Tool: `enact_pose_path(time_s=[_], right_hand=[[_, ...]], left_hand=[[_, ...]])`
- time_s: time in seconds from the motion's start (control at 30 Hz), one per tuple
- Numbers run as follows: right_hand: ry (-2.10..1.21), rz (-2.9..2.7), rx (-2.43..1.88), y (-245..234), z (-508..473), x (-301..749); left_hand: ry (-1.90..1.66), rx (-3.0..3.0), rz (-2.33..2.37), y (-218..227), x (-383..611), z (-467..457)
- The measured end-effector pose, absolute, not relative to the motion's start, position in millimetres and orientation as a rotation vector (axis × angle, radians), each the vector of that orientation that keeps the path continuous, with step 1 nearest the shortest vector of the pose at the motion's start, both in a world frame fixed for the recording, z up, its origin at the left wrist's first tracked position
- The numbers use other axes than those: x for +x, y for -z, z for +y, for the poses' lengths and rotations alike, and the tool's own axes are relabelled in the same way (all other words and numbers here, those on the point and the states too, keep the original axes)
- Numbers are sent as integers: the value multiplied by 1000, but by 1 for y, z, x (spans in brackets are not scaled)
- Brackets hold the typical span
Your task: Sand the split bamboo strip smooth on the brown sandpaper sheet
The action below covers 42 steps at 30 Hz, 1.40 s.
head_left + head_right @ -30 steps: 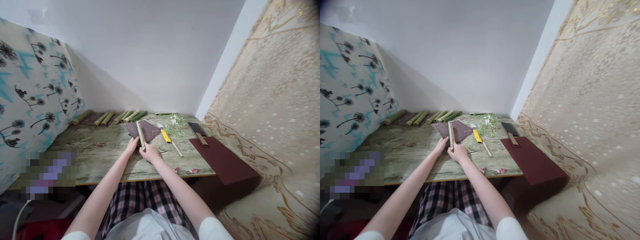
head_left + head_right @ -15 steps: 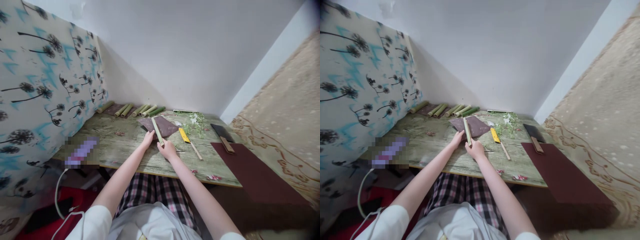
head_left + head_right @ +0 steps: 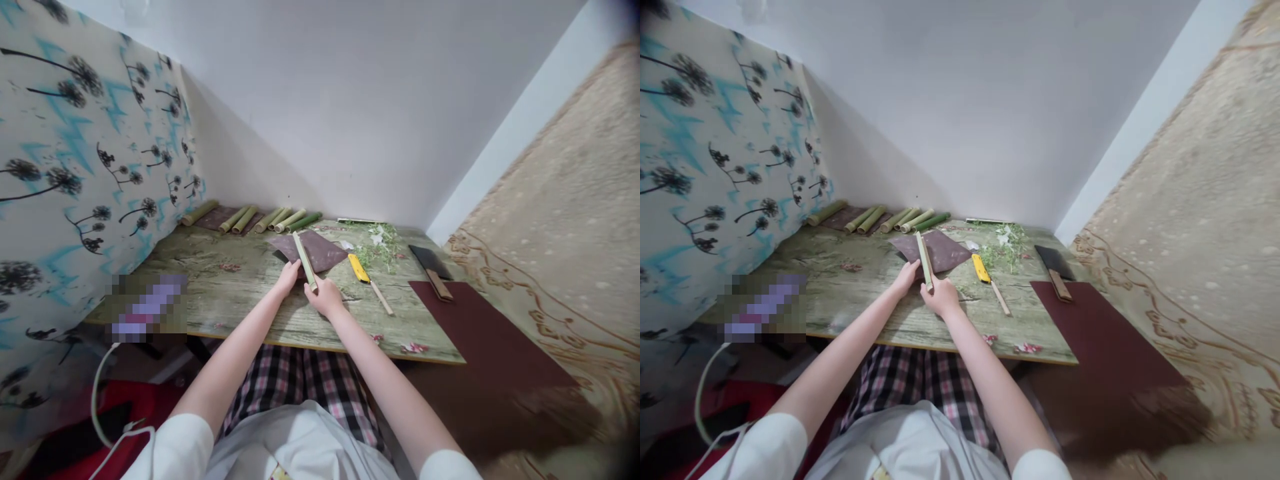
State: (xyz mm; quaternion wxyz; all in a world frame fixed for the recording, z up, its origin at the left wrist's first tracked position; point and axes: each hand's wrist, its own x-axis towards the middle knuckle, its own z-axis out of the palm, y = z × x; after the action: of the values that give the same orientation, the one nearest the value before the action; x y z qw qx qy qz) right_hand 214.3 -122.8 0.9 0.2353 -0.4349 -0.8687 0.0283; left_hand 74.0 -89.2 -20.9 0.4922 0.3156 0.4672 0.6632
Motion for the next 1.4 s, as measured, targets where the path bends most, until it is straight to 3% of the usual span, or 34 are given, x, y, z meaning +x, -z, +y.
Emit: enact_pose_path(time_s=[1.4], right_hand=[[-96,-2450,-1242,-9,-131,216]], left_hand=[[-1582,794,1150,25,72,-88]])
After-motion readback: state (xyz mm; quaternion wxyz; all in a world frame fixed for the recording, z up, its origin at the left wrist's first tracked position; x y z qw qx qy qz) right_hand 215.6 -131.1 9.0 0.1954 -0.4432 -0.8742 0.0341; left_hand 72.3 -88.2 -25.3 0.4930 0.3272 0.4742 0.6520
